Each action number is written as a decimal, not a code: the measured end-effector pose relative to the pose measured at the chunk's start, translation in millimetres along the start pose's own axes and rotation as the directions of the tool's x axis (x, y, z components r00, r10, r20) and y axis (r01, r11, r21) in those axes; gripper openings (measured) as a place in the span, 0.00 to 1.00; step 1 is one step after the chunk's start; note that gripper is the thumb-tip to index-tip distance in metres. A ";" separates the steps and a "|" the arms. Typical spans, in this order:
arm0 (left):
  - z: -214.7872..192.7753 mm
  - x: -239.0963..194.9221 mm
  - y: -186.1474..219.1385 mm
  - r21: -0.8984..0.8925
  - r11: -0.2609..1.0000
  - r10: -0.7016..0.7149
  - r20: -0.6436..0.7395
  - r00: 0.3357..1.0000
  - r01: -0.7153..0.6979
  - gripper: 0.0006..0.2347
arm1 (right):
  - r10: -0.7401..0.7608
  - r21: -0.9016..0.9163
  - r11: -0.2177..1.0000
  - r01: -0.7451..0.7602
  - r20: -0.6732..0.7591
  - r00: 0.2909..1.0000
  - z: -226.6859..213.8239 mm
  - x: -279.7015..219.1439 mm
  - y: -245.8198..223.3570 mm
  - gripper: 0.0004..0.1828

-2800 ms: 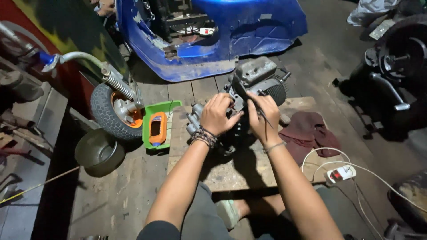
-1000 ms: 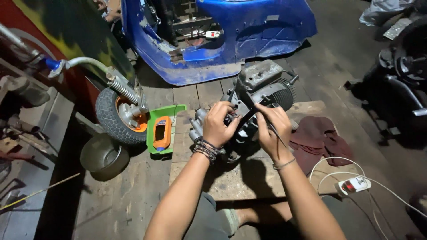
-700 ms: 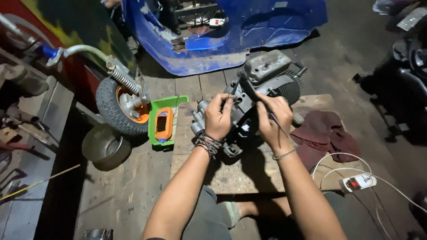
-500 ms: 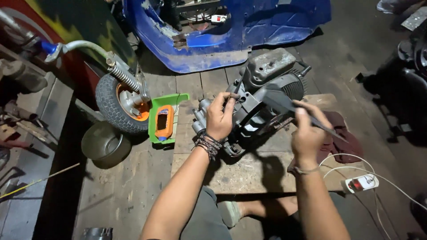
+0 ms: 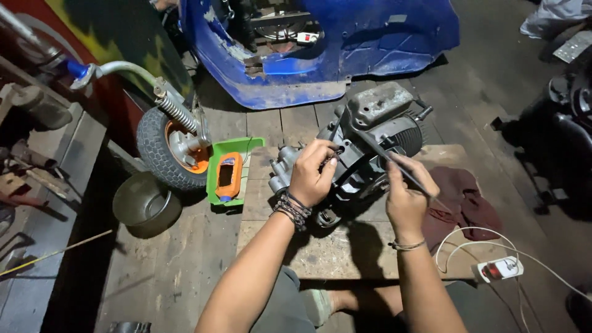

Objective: Using a small hand tool to clean or adjust internal components of a disassembled motorcycle engine block.

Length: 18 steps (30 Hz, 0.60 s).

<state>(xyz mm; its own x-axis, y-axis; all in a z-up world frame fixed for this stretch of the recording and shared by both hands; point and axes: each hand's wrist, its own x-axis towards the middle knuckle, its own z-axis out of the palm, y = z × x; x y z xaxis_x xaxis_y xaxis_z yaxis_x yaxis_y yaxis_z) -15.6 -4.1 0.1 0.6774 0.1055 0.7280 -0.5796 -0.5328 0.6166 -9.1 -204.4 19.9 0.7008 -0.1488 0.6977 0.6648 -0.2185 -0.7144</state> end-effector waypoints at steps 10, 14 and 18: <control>2.6 -3.4 1.1 0.039 0.999 -0.002 -0.005 1.000 0.002 0.06 | 0.029 -0.070 0.997 -0.031 -0.025 0.999 -7.0 6.1 32.5 0.04; 2.4 1.7 -1.6 0.043 0.999 0.023 -0.001 1.000 -0.023 0.06 | -0.288 -0.181 0.940 0.288 0.026 0.957 -1.4 16.8 -8.4 0.06; 3.8 -0.6 -1.9 0.059 0.998 0.038 -0.008 0.999 -0.037 0.05 | -0.211 -0.102 0.969 0.224 0.123 0.970 6.2 2.3 -32.2 0.07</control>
<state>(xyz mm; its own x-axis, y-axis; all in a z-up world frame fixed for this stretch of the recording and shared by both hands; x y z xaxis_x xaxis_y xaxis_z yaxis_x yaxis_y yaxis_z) -13.2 -6.4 -2.6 0.6514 0.0924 0.7531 -0.5768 -0.5846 0.5706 -27.3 -191.7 44.2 0.5711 0.0204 0.8206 0.7749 -0.3432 -0.5308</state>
